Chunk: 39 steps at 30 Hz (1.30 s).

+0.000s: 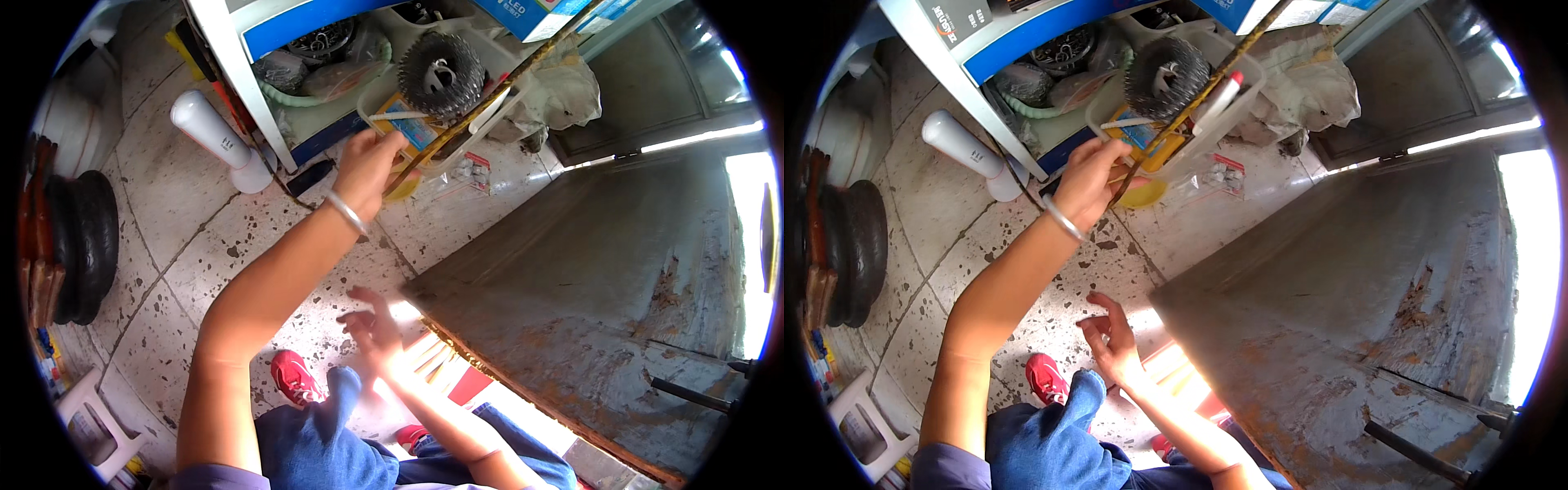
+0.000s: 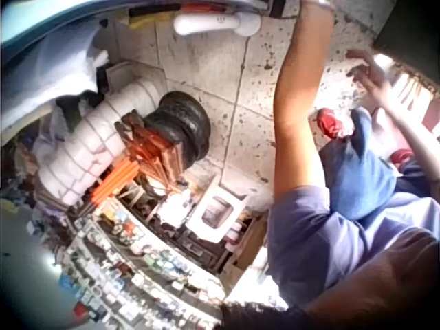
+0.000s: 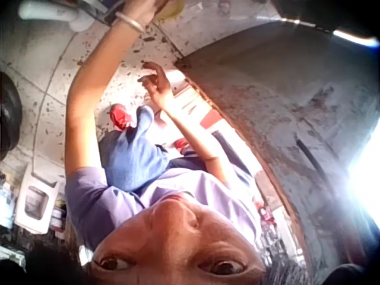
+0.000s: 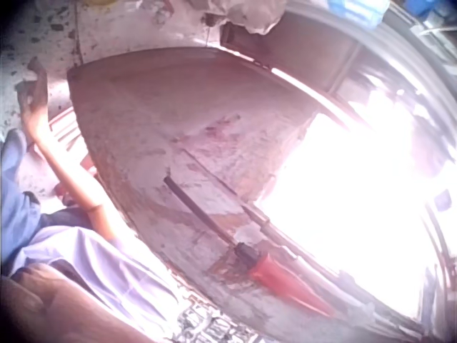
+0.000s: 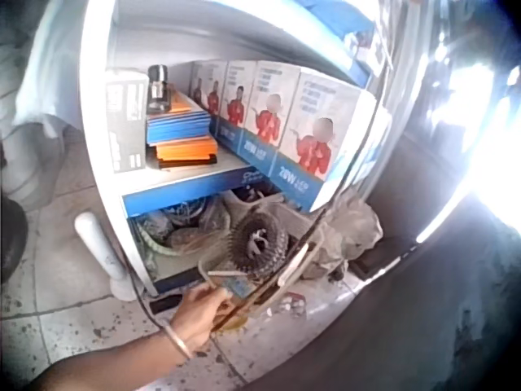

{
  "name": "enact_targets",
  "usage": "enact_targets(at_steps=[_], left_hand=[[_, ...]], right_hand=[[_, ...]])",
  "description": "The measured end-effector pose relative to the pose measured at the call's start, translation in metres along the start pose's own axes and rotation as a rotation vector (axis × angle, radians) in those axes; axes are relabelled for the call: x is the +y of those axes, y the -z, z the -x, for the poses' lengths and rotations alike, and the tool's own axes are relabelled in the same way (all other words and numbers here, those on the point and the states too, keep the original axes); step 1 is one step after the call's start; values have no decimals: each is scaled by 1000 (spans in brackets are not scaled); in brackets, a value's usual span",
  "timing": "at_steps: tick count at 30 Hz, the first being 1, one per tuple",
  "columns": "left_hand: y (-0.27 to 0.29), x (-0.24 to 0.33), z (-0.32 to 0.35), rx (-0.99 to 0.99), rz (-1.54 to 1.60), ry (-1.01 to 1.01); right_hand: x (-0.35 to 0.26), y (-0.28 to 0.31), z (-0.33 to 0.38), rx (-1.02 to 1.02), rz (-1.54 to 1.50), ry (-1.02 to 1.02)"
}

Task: The person sits on the floor and inserts metal screws into pre-drilled holes in small wooden sticks. They pick screws from a clear container, align them with the holes, and push them in by hand. The person then places the assembled sticks into a red tray and moves the tray to a shelf.

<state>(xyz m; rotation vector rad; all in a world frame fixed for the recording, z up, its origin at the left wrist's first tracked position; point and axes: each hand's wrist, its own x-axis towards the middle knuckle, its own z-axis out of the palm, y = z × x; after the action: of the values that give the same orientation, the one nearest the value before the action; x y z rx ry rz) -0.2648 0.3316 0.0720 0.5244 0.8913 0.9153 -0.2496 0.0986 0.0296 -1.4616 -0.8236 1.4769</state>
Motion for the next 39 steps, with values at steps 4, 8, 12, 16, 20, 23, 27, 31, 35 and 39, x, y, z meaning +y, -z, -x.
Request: enact_targets(at_steps=[4,8,12,16,20,23,27,31,35,39], left_hand=[[2,12,35,99,61,-181],[2,21,42,283,188,-171],[15,16,37,371,268,-355],[-2,26,13,441,376,-351],[-16,51,-24,593,473,-317],[-19,64,-34,643,512,-356],[-26,92,-53,637,551,-610],[-7,106,-98,525,340,-754],[2,59,-85,328,44,-788],[36,-66,-3,-169,-947,-992]], right_hand=[[-45,-19,-34,130,-43,302],[-72,-25,-59,146,-194,411],[-50,-32,-49,113,-172,290],[-40,-37,-24,57,-148,130],[-27,-38,-10,13,-133,90],[-21,-33,-3,0,-102,59],[-19,-27,-3,-14,-91,14],[-19,-25,-6,-21,-38,19],[-14,-20,-12,-56,-79,-30],[-1,-8,-19,44,-50,-13]])
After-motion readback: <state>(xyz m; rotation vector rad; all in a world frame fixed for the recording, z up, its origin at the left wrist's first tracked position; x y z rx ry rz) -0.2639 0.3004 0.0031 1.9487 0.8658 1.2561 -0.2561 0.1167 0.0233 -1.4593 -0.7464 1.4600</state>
